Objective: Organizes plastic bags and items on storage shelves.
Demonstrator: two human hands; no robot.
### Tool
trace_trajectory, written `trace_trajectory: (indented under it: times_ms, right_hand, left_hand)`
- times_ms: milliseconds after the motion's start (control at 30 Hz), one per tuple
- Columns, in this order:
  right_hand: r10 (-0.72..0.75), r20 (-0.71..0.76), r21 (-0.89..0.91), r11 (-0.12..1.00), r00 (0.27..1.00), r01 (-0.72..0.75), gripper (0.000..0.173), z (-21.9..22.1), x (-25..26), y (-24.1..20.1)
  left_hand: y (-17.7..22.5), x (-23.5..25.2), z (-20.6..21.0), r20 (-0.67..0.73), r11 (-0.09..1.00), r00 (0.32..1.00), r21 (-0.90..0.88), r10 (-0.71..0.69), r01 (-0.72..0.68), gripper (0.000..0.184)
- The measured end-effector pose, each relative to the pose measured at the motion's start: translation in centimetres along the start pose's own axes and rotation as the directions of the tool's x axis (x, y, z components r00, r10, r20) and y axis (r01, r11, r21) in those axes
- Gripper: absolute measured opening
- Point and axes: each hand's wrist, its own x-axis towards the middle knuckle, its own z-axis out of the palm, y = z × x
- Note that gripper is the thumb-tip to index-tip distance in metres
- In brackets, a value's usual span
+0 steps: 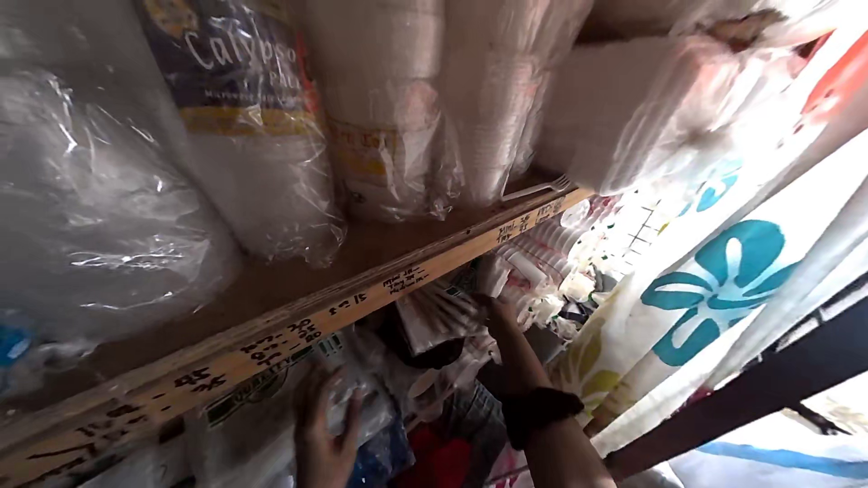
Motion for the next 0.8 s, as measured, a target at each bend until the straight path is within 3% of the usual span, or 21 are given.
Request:
trace_trajectory:
  times_ms: [67,167,233,367,467,567,600,700,767,800]
  right_hand:
    - [-0.090,-0.049,0.184,0.978,0.995,0.097,0.037,0.9,-2.2,1.1]
    - [-0.058,-0.042,0.397,0.915,0.997,0.070,0.037,1.3,-6.9,3.2]
    - [0.030,0.032,0.496,0.867,0.999,-0.042,0.025,0.9,-9.8,4.2]
    - [0.153,0.194,0.552,0.800,0.969,-0.237,0.026,-0.5,-13.3,5.6]
    - [0.209,0.211,0.596,0.747,0.955,-0.295,0.018,-1.1,-14.5,5.0]
    - [0.145,0.288,0.619,0.726,0.947,-0.299,0.017,-1.9,-15.6,3.8]
    - [0.121,0.331,0.620,0.720,0.936,-0.312,0.019,-2.1,-16.0,3.6]
    - [0.052,0.488,0.603,0.702,0.871,-0.379,0.040,-2.8,-17.2,3.0]
    - [0.029,0.512,0.539,0.768,0.859,-0.347,0.043,-3.1,-17.1,3.3]
    - [0.016,0.497,0.495,0.816,0.868,-0.298,0.042,-3.2,-17.0,3.7]
  left_hand:
    - [1.2,-0.7,2.3,0.202,0.958,0.975,-0.245,-0.098,0.147,0.044]
    - [1.4,-0.5,5.7,0.492,0.721,0.807,-0.421,-0.327,0.550,0.056]
    - [1.3,-0.2,7.4,0.530,0.584,0.729,-0.450,-0.433,0.675,0.067]
    - [1.9,0.5,8.5,0.532,0.483,0.652,-0.439,-0.540,0.758,0.076]
    - [1.6,0.6,8.7,0.529,0.468,0.645,-0.443,-0.551,0.764,0.071]
    - [2.8,1.2,8.0,0.448,0.424,0.656,-0.516,-0.607,0.744,0.056]
    - [3.4,1.5,7.6,0.425,0.379,0.659,-0.574,-0.620,0.726,0.051]
    - [4.0,2.3,6.6,0.416,0.110,0.641,-0.780,-0.646,0.617,0.044]
    - [3.2,2.4,6.1,0.414,-0.061,0.666,-0.872,-0.621,0.485,0.057]
    - [3.3,2.3,5.5,0.402,-0.061,0.676,-0.881,-0.618,0.468,0.054]
